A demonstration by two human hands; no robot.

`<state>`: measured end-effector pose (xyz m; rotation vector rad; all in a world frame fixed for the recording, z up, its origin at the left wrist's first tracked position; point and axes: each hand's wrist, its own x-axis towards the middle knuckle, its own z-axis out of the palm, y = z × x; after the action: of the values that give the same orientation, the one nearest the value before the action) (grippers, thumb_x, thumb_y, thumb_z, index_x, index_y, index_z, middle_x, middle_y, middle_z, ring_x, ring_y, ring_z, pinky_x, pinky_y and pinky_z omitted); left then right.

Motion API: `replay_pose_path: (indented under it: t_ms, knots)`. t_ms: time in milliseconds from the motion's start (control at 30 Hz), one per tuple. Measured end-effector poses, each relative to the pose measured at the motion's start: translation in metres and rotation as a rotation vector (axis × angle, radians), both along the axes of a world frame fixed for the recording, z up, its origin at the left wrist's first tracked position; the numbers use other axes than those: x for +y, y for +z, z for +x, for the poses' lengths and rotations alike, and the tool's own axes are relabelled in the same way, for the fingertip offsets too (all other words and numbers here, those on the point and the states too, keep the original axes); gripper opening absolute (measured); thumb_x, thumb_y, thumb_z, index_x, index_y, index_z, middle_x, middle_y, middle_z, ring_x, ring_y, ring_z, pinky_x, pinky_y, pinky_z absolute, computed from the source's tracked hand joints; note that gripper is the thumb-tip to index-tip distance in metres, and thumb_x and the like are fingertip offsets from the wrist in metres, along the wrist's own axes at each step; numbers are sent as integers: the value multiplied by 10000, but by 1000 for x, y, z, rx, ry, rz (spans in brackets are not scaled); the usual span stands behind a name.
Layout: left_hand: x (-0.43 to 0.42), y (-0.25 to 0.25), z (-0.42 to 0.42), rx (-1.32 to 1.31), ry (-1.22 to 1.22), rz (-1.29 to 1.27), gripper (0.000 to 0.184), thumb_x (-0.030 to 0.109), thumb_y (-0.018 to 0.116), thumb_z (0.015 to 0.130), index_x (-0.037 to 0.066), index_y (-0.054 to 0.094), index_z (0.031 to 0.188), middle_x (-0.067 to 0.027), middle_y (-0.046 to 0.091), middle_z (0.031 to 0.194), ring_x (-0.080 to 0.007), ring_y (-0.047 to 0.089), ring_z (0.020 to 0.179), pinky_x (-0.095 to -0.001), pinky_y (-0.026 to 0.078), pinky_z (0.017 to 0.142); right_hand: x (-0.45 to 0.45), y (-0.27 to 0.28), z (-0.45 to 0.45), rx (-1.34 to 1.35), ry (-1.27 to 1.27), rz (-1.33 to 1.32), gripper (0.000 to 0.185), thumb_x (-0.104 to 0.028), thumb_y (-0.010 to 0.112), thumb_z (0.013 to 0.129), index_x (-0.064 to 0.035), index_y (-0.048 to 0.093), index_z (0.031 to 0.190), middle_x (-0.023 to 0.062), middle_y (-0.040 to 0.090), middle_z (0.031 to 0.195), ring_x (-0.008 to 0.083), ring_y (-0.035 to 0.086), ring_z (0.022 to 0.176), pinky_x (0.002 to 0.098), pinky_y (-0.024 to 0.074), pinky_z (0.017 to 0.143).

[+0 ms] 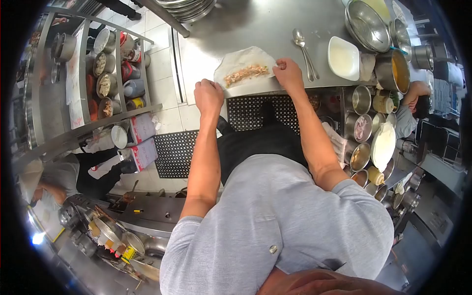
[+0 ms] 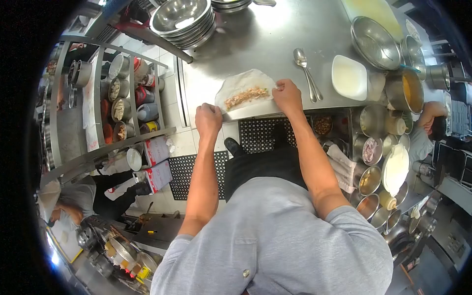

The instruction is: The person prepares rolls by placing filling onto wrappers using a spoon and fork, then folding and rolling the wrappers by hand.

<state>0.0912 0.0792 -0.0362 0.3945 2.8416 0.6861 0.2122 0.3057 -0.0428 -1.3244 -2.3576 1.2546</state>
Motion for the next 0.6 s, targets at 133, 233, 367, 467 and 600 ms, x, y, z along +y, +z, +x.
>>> replay_pose_path:
  t_ms: [133, 233, 367, 467, 600]
  knots:
    - [1, 1, 0, -20, 15, 16, 220, 209, 692, 868, -7, 646, 871, -217, 662, 917, -400, 646, 864, -490, 516, 788, -6, 6, -3, 10, -61, -82, 279, -220, 698, 847, -22, 718, 1042, 155, 732, 961, 308, 701, 954, 382, 539, 858]
    - [1, -7, -1, -9, -30, 2, 250, 243, 678, 883, -4, 635, 885, -214, 677, 899, -403, 654, 860, -488, 513, 791, -13, 11, -4, 46, -22, -29, 230, -191, 690, 864, -26, 730, 1020, 157, 721, 968, 302, 696, 920, 377, 540, 833]
    - [7, -1, 2, -59, 12, 101, 244, 221, 657, 899, -12, 613, 956, -189, 684, 857, -399, 658, 814, -474, 515, 778, -27, 5, -5, 158, 111, 178, 199, -158, 681, 886, -19, 729, 1019, 149, 684, 915, 308, 671, 839, 385, 534, 781]
    - [11, 9, 8, -131, 54, 297, 245, 116, 654, 886, -35, 589, 1066, -185, 665, 864, -363, 652, 778, -457, 518, 743, -34, 3, -6, 172, 197, 234, 193, -142, 681, 888, -18, 727, 1028, 146, 658, 876, 324, 651, 817, 402, 528, 766]
    - [17, 22, 16, -175, 105, 426, 289, 68, 640, 890, -41, 561, 1146, -186, 664, 872, -329, 650, 762, -428, 520, 726, -33, -1, -5, 223, 260, 243, 192, -135, 674, 893, -20, 727, 1037, 149, 653, 876, 330, 646, 836, 413, 522, 772]
